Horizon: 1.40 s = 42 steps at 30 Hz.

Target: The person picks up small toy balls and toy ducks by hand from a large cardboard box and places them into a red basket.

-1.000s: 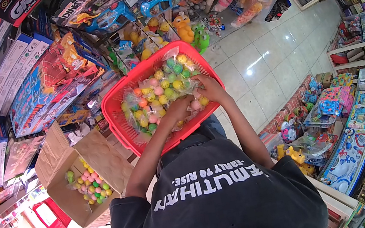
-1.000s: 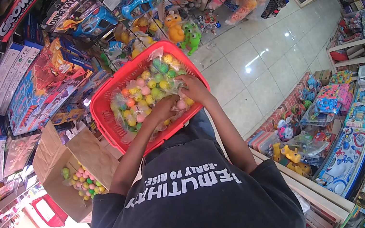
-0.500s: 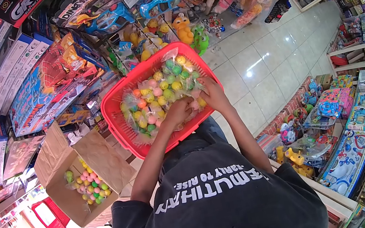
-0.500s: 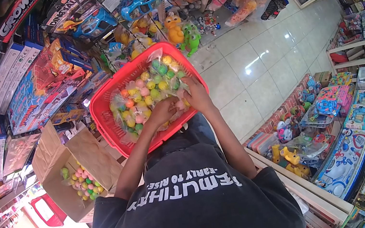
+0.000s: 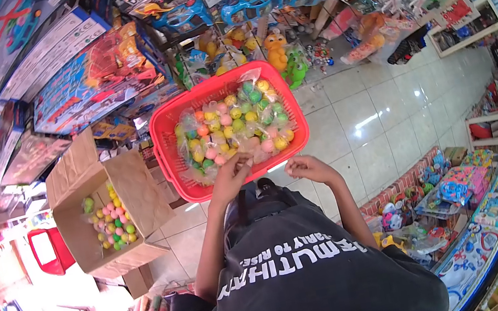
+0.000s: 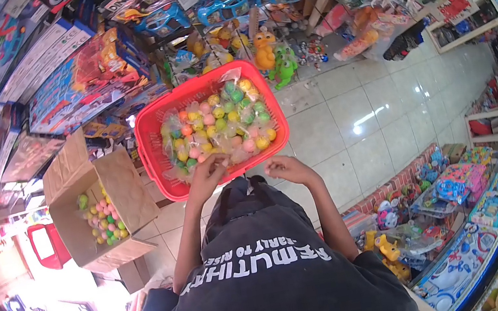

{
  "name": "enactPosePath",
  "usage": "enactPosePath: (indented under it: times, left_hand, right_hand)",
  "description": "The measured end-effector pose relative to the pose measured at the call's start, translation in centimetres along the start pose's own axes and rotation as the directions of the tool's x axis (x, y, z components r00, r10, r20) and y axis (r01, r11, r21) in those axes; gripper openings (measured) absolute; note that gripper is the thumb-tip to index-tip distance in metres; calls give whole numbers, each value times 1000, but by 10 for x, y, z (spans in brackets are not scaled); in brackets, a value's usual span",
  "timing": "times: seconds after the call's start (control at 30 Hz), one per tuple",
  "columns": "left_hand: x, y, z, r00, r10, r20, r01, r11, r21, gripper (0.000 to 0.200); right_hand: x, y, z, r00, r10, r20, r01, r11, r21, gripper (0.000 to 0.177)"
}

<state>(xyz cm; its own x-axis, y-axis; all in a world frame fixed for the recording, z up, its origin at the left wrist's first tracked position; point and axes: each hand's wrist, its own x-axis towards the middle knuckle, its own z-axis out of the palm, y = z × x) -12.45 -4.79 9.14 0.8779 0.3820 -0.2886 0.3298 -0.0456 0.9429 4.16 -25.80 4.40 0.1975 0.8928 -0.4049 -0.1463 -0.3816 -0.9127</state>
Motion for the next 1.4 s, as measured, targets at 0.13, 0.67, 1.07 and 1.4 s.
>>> enactPosePath:
  times: [0.13, 0.67, 1.07, 1.4]
  left_hand:
    - [-40, -12, 16, 989, -94, 115, 119, 965, -235, 27]
    - [-191, -334, 76, 823, -342, -453, 437, 891, 120, 30]
    - [-300, -339, 11, 697, -578, -424, 466, 815, -344, 35]
    - [-391, -410, -56, 609, -485, -628, 407, 870, -277, 34]
  right_hand:
    - [5, 53, 1, 923, 348, 164, -315, 928, -200, 25]
    - [44, 185, 76, 826, 555, 97, -460, 764, -453, 30]
    - [53, 197, 161, 773, 632, -60, -630, 752, -193, 21]
    - [112, 137, 349, 893, 349, 283, -176, 852, -494, 25]
